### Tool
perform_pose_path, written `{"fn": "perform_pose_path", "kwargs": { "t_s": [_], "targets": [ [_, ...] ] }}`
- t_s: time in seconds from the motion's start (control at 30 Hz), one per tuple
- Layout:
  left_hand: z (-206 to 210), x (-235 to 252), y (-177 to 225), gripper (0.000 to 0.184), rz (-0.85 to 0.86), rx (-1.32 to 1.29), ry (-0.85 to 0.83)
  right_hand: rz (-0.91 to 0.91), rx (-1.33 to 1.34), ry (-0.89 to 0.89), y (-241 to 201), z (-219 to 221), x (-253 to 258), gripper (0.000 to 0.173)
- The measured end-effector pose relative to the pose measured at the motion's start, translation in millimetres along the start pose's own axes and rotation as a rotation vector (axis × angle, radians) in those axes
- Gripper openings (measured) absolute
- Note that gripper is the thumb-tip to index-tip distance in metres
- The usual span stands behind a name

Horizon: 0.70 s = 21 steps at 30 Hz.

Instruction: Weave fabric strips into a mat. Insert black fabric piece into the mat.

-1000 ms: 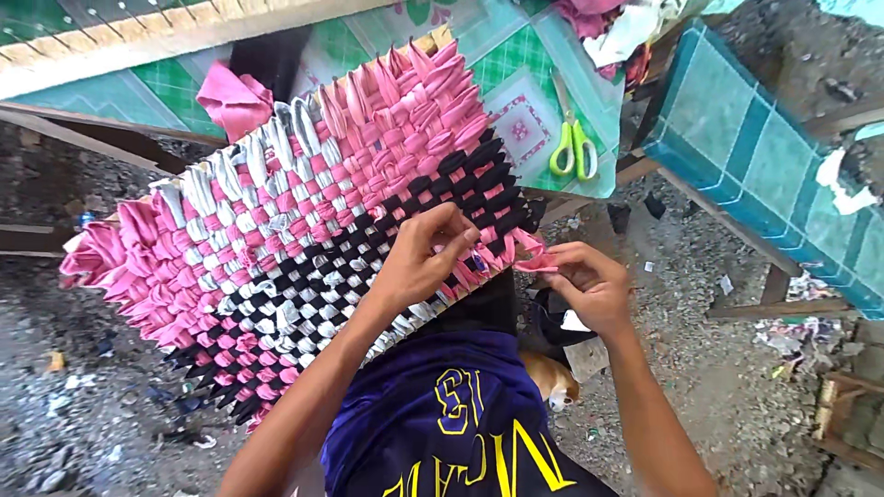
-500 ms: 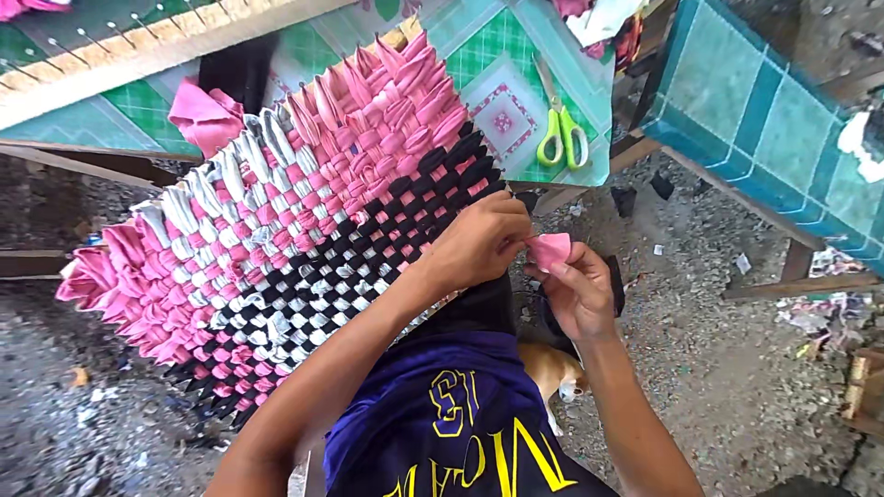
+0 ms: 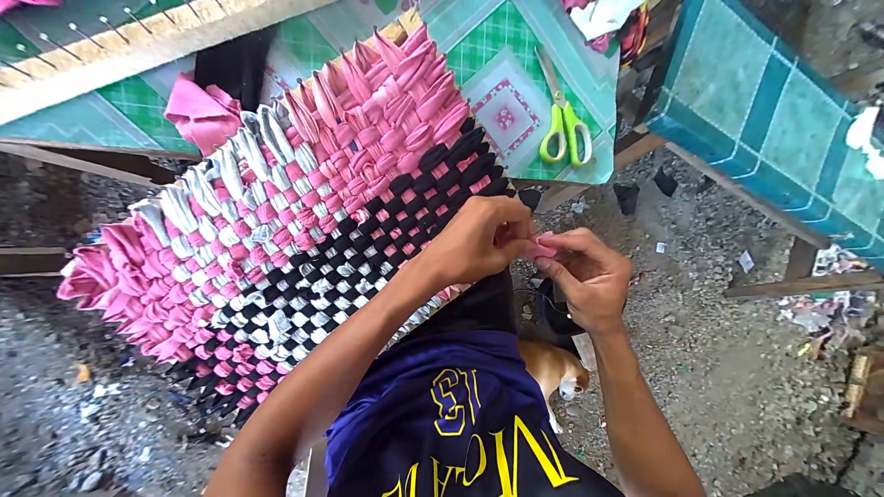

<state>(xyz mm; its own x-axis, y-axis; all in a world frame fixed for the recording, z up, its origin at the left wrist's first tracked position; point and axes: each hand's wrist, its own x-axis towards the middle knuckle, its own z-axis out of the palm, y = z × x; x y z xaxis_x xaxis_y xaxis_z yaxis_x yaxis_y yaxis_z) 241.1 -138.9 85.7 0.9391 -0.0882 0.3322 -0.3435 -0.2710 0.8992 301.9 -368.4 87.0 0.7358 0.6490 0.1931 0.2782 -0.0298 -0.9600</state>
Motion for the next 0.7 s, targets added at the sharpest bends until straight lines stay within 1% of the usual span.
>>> {"fn": "perform_pose_path", "kwargs": {
  "t_s": [0.07,0.13,0.2,0.27,0.33,0.47,0.53,0.6,0.7],
  "targets": [
    [-2,0,1,0.008,0.008,0.031,-0.002,-0.025,0.003,0.006,0,1,1,0.034],
    [-3,-1,1,0.007,0.015,0.06,-0.003,-0.029,-0.019,0.01,0,3,3,0.038],
    [-4,-2,1,0.008,0.017,0.052,0.018,0.016,-0.043,-0.014,-2,2,4,0.04],
    [-6,-3,0,0.008,-0.027,0.023,0.053,0.08,-0.033,-0.028,-4,3,6,0.036],
    [-7,-4,-1,0.008,-0.096,0.009,0.08,0.116,0.014,-0.027,-4,4,5,0.037],
    [-8,-5,-2,0.009,-0.166,0.011,0.116,0.098,0.05,-0.004,-1,9,3,0.056],
    [-6,-5,-1,0.009,-0.169,0.008,0.135,0.089,0.053,0.034,0,11,2,0.059],
    [-5,-4,-1,0.009,-0.171,0.006,0.139,0.098,0.051,0.082,1,14,2,0.057],
    [-5,-4,0,0.008,-0.171,0.022,0.144,0.095,0.022,0.149,3,19,2,0.047]
  ]
}}
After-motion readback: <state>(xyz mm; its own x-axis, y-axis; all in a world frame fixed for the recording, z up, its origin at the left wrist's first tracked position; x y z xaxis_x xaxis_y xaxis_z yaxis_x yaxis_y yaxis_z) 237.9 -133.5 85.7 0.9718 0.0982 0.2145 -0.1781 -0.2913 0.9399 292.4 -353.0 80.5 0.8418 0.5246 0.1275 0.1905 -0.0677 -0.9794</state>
